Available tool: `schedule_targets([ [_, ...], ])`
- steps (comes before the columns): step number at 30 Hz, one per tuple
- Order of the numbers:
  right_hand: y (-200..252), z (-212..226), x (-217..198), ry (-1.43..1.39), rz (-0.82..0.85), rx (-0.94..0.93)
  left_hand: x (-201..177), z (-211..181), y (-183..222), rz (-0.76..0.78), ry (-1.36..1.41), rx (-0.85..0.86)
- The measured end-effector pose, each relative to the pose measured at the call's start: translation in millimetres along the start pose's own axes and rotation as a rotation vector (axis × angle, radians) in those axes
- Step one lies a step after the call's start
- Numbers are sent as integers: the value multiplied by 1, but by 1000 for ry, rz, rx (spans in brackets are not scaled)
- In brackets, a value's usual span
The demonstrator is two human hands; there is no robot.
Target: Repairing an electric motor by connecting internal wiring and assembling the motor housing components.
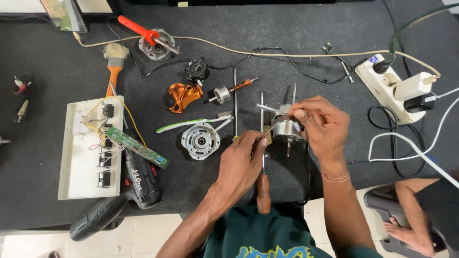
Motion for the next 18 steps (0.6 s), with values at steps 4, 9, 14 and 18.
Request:
schedule_targets([
  [4, -3, -22, -5, -88, -88, 14, 9, -4, -5, 1, 15, 15],
  [9, -6, -30, -5, -204, -141, 83, 19, -4, -11, 12, 45, 55],
  [14, -3, -15, 5, -179, -100, 57, 21, -4, -18, 9, 21, 46],
  [18, 1, -18, 3, -161, -49, 1, 15, -2, -23, -4, -2, 23],
])
Point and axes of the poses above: each hand's wrist, its own y-axis away from the middle knuckle, its own x-axis out of the palm, z = x × y, the point moved 2 cm from there along -y, towards the middle knuckle, and after that the axes turned 3 degrees about -z, right-handed, at the moved point
